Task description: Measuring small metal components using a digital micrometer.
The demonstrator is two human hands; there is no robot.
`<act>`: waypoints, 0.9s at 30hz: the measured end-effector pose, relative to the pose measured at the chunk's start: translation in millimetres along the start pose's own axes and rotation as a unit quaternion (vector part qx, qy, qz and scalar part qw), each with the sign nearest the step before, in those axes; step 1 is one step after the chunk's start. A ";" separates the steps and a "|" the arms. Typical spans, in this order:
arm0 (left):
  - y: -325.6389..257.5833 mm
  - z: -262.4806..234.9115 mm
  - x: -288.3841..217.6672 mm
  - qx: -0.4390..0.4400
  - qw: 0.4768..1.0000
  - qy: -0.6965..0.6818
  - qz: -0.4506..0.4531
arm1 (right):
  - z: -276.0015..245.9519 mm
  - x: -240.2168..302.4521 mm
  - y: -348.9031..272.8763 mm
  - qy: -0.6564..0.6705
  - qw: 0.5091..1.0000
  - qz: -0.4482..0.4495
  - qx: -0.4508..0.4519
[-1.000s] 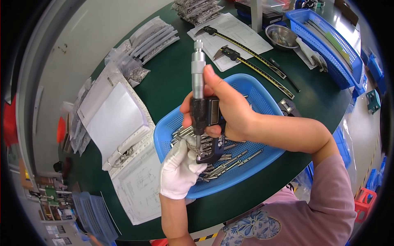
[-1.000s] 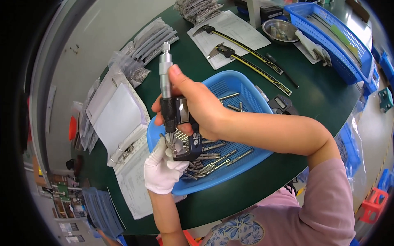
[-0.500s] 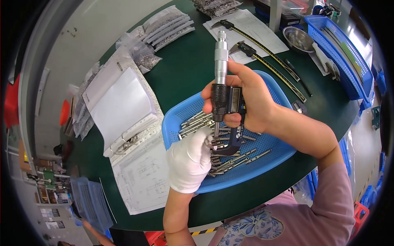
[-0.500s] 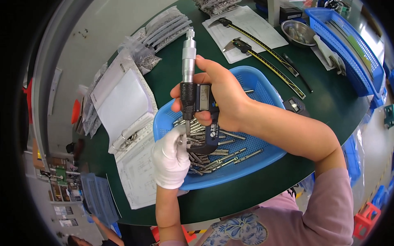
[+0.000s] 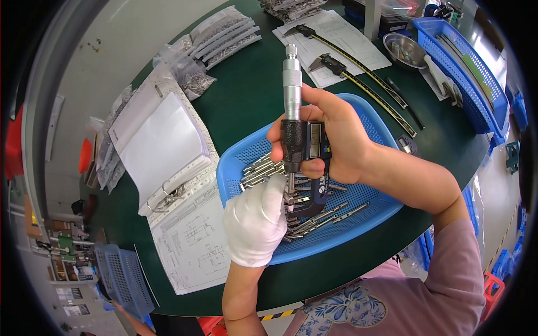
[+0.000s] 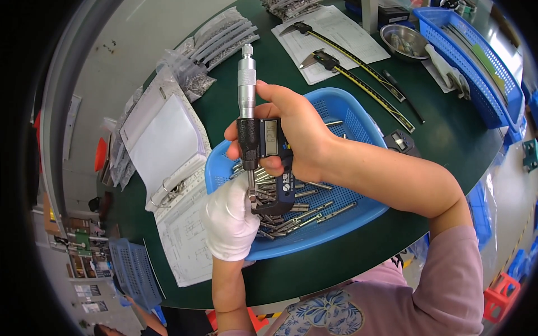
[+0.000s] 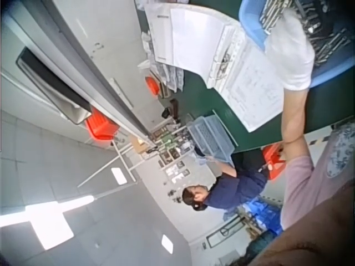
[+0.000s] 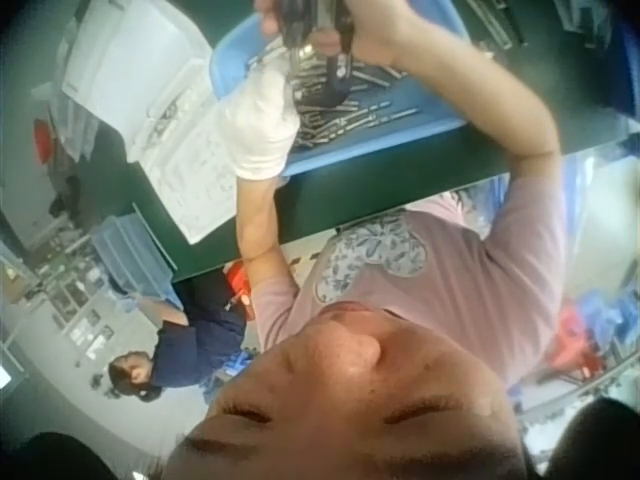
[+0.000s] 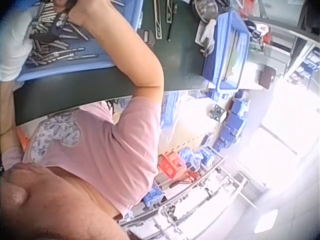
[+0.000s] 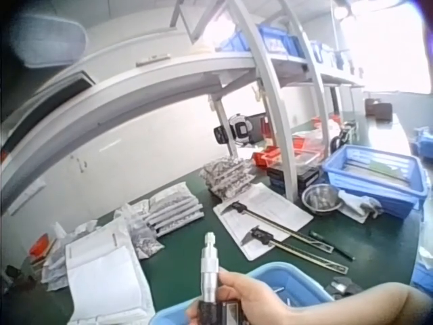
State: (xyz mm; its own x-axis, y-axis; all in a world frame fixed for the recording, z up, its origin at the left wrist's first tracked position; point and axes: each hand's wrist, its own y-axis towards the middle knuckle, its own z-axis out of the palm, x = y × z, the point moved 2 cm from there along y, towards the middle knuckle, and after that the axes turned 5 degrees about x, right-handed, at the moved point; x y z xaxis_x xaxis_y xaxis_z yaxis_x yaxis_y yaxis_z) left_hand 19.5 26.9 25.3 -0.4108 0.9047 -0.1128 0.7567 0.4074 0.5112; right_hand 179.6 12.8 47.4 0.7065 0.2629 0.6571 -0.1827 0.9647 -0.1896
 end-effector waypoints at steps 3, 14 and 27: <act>0.9 -1.6 -1.9 0.005 1.000 0.017 0.004 | -1.8 -1.1 0.3 -0.009 1.000 -0.003 0.008; 0.0 2.4 -1.0 0.005 1.000 0.018 0.008 | 0.6 -2.3 0.1 -0.081 0.996 -0.042 -0.022; -1.6 3.7 -2.0 0.025 1.000 -0.011 -0.004 | 1.2 -4.0 -1.0 -0.081 0.994 -0.052 -0.046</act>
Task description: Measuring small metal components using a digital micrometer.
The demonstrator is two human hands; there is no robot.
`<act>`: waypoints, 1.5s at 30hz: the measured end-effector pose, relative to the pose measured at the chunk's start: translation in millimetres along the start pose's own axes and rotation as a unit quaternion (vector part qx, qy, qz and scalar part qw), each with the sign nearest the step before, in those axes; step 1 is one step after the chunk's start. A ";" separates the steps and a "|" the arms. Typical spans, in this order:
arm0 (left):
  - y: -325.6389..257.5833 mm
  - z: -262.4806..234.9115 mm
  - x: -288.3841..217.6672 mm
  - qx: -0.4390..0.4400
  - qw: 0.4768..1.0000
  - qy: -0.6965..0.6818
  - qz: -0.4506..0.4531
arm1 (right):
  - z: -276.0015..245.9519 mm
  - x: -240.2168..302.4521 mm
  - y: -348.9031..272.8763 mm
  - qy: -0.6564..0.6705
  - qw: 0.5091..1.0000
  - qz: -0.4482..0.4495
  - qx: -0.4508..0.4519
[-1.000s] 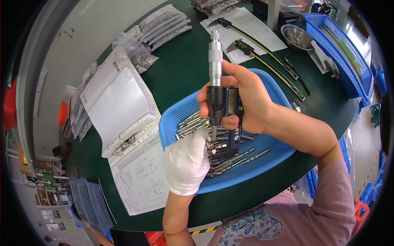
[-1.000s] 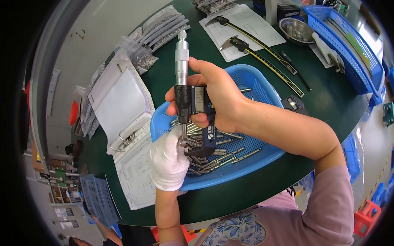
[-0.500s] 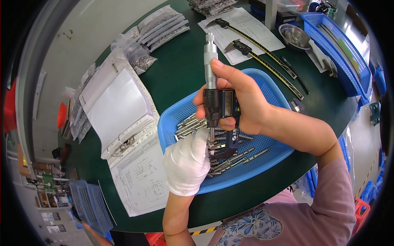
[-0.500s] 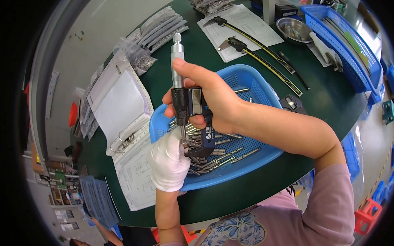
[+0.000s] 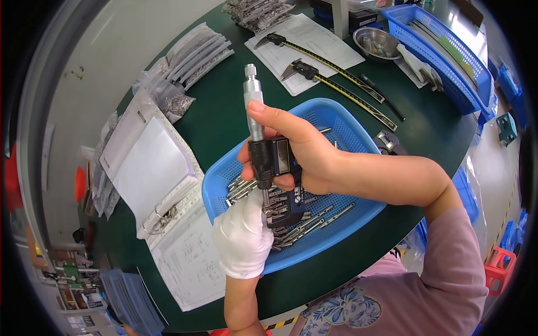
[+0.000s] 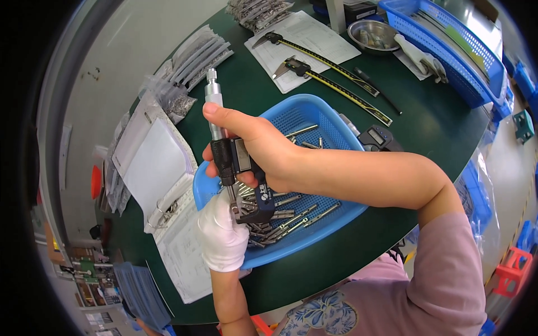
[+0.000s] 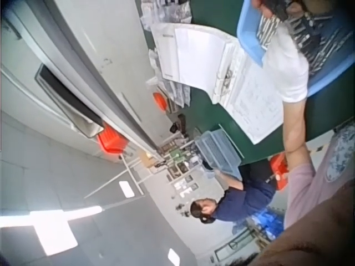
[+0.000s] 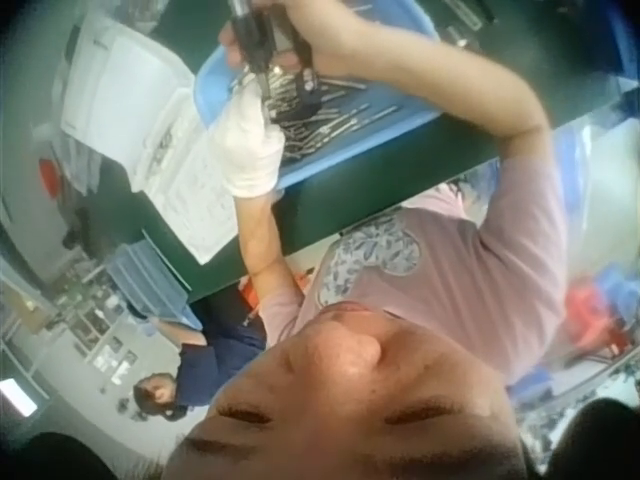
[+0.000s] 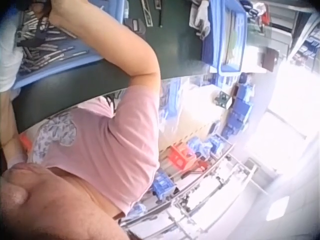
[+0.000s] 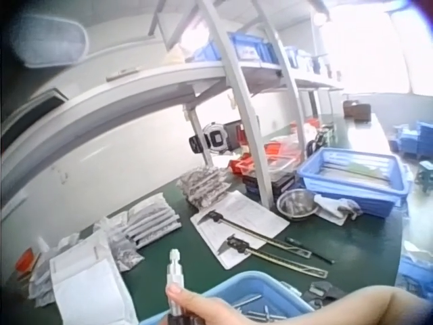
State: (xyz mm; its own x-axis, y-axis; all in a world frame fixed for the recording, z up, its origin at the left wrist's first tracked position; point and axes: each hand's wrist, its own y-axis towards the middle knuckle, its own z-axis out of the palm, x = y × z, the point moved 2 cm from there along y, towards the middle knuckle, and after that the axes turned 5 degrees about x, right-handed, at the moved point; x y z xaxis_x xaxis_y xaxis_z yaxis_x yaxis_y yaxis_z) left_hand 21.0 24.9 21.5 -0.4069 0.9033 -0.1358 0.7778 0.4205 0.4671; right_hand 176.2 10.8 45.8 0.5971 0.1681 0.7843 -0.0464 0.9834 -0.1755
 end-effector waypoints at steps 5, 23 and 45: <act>-0.6 -2.0 -1.5 0.001 1.000 -0.009 -0.013 | 1.0 -1.0 -1.5 0.007 1.000 0.014 0.005; 8.4 9.0 -13.2 0.197 0.975 0.092 -0.048 | -18.4 19.8 9.2 0.027 0.992 -0.099 -0.072; 30.2 3.3 38.5 0.252 0.961 0.084 -0.079 | -15.1 20.8 5.4 0.025 0.996 -0.070 -0.055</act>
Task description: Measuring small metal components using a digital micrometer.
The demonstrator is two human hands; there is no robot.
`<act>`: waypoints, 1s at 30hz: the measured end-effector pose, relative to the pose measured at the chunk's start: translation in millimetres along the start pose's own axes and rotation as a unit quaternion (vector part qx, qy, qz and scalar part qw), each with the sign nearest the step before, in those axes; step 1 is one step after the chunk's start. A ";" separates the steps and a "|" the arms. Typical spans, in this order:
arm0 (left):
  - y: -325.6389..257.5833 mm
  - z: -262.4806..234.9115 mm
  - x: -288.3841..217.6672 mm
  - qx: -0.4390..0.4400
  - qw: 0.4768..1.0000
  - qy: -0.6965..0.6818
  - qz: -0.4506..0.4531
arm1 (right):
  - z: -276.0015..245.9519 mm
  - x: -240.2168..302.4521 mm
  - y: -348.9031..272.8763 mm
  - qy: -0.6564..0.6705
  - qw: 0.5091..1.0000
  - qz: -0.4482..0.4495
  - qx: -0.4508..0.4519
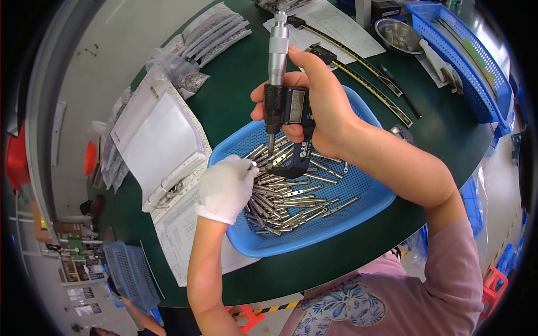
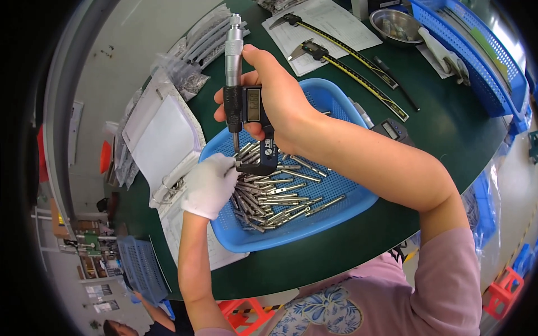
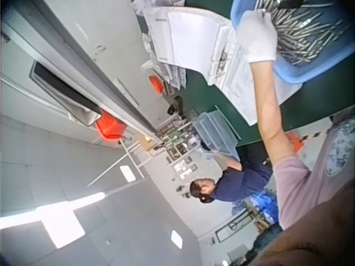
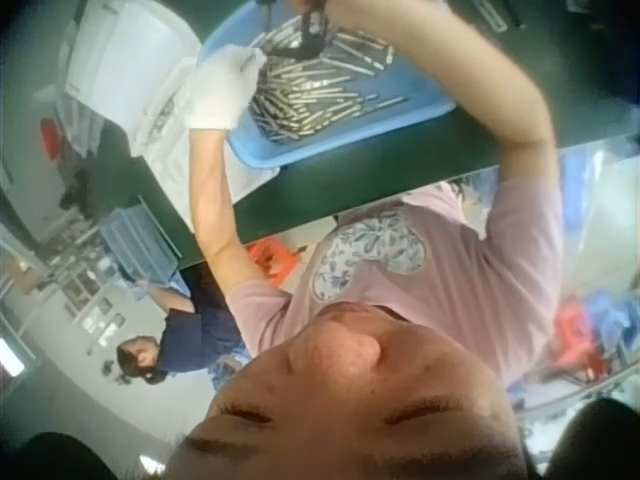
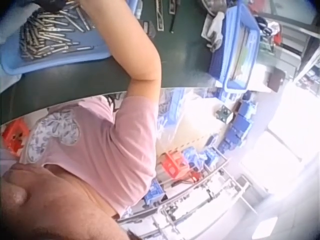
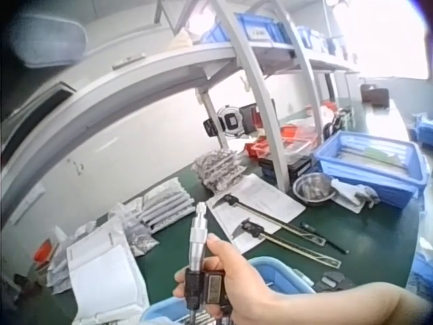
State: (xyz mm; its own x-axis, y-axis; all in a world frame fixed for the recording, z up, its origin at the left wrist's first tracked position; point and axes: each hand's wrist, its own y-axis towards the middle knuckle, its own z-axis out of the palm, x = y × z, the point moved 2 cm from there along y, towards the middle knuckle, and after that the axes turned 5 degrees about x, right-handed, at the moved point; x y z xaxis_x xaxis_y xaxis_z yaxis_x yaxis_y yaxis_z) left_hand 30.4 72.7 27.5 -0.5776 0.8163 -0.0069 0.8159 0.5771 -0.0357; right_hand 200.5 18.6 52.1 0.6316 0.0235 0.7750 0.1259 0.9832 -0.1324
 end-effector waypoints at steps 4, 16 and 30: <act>-6.8 2.5 7.8 -0.087 0.888 -0.431 -0.133 | 0.3 -3.1 -1.3 -0.006 1.000 0.016 0.007; -27.5 15.6 -22.0 -0.014 0.298 -0.948 -0.113 | 6.8 -9.7 -7.0 -0.006 0.994 0.044 0.098; -29.0 17.7 -24.0 -0.015 0.332 -0.935 -0.125 | 9.8 -12.7 -8.6 0.024 0.987 0.039 0.153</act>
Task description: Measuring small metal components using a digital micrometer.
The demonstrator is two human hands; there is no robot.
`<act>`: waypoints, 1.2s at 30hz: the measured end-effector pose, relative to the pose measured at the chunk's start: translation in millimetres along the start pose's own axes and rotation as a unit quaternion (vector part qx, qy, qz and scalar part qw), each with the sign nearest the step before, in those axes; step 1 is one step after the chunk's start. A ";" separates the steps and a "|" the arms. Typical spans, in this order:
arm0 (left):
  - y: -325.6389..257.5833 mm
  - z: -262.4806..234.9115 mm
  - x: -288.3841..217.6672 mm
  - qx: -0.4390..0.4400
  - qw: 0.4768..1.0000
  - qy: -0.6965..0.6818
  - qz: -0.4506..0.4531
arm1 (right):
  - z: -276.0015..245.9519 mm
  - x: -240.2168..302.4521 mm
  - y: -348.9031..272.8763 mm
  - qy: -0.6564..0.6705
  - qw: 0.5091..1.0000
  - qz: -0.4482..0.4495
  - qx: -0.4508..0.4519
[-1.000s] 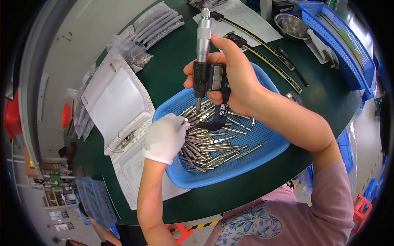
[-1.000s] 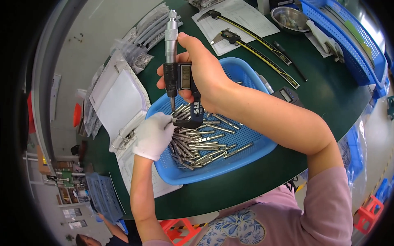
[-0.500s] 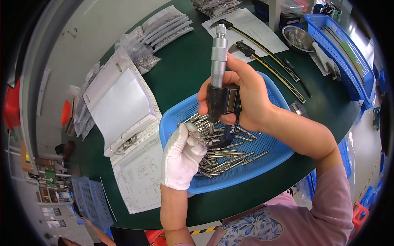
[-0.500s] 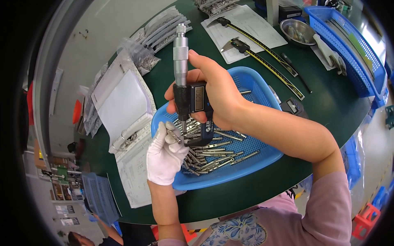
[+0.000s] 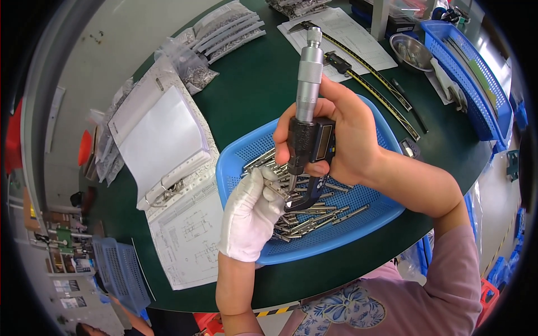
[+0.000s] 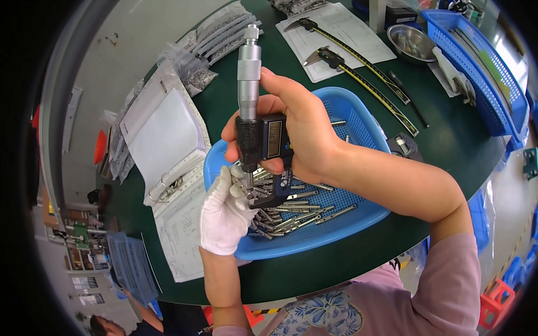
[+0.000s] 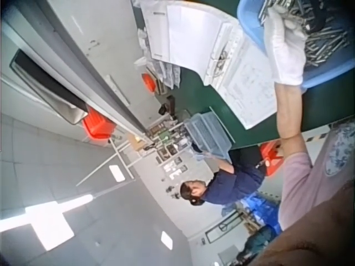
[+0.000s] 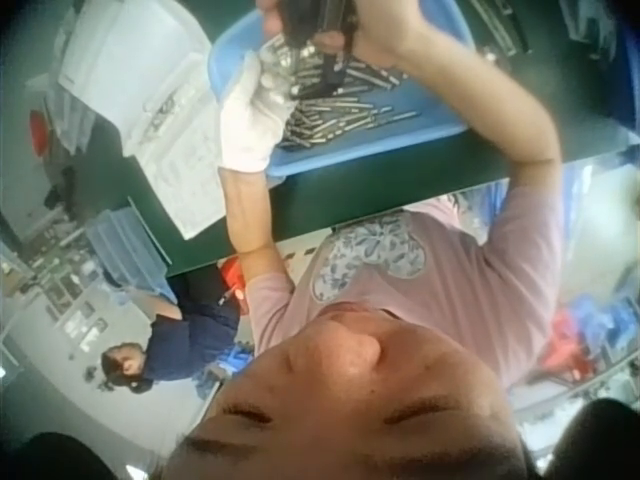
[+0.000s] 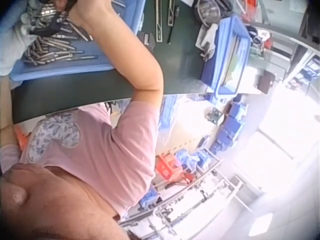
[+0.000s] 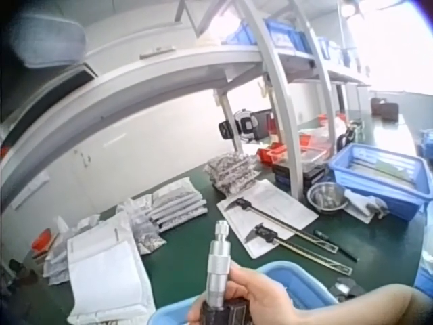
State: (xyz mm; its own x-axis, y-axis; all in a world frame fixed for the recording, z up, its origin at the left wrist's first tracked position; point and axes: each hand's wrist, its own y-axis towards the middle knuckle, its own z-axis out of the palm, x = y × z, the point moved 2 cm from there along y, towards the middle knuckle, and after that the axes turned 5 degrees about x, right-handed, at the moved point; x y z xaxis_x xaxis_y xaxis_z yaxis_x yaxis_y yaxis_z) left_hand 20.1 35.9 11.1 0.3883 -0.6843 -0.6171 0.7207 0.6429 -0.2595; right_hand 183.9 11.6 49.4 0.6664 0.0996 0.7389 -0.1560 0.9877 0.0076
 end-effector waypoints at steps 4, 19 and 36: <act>-0.8 -1.0 -0.7 0.004 1.000 0.007 0.018 | 1.5 -1.6 1.0 0.018 1.000 -0.001 -0.013; -1.8 4.4 0.4 -0.004 0.999 0.033 0.020 | 0.9 -3.3 0.4 -0.017 1.000 -0.001 0.017; -0.9 2.0 0.2 0.008 0.999 0.046 0.005 | 1.5 -6.0 1.6 -0.122 0.992 -0.028 0.008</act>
State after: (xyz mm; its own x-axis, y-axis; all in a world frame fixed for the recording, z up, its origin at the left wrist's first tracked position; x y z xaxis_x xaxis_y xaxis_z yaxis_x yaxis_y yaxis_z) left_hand 20.6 34.5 12.6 0.3412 -0.6435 -0.6851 0.7264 0.6431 -0.2423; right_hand 178.5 12.4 46.0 0.4778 0.0115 0.8784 -0.1369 0.9887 0.0615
